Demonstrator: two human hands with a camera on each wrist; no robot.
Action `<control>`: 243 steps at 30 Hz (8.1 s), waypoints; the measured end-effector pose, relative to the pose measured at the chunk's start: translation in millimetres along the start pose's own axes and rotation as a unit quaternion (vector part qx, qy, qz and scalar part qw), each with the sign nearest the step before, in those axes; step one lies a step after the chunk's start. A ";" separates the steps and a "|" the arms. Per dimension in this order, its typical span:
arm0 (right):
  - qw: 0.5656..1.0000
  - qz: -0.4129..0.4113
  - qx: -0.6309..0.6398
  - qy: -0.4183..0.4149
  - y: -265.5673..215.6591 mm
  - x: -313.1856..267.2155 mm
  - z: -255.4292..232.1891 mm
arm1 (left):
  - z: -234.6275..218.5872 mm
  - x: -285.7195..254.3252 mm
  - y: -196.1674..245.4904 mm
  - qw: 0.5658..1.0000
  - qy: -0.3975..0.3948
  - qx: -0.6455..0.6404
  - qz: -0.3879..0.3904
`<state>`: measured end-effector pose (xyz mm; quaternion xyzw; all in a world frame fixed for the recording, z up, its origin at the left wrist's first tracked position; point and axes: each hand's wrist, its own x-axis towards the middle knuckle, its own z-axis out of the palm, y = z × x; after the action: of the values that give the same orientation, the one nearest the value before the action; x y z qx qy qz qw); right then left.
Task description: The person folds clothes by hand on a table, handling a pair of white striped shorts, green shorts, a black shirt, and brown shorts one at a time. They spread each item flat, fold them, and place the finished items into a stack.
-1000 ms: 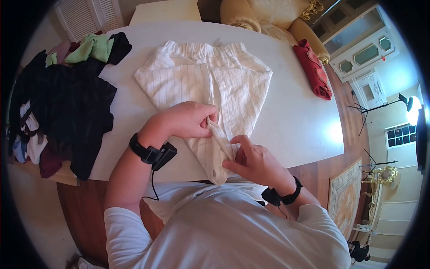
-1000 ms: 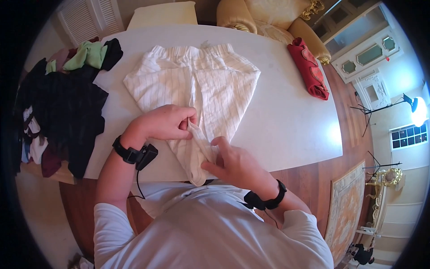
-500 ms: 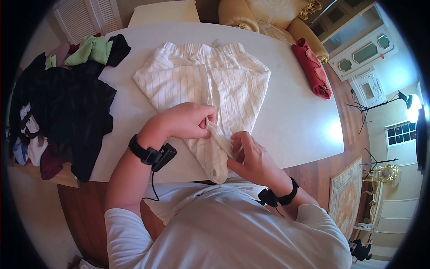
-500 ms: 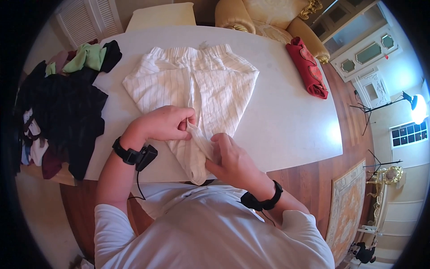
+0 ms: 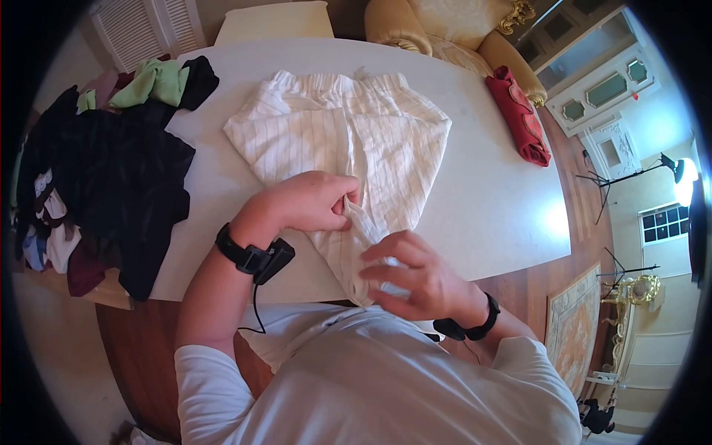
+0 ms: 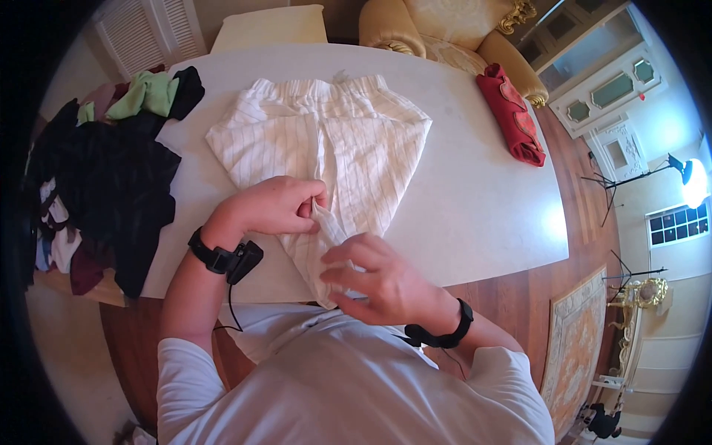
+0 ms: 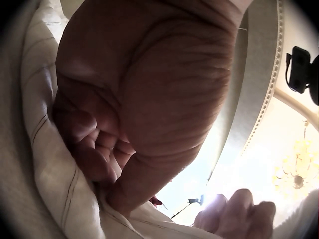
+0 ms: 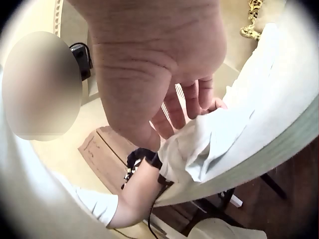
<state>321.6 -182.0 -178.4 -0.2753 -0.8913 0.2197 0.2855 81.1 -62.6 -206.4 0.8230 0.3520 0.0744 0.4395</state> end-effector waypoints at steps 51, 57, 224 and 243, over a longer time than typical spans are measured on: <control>0.970 0.230 -0.077 0.030 22.3 -32.5 32.5 | 6.6 6.0 -4.0 0.988 0.000 -0.126 -0.088; 0.943 0.323 -0.071 -0.040 21.7 -12.9 26.6 | 5.9 6.9 -9.3 0.989 0.003 -0.125 -0.082; 0.962 0.186 -0.174 0.099 161.8 44.7 -57.7 | -8.6 11.2 -34.2 0.970 0.189 0.154 0.010; 0.872 0.456 0.079 0.159 188.0 27.1 -109.1 | -6.2 3.6 -28.3 0.972 0.186 0.137 0.038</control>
<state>440.5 1.6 -190.3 -0.6589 -0.5888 0.3484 0.3126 66.5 -45.8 -225.3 0.8596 0.4033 0.1940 0.2466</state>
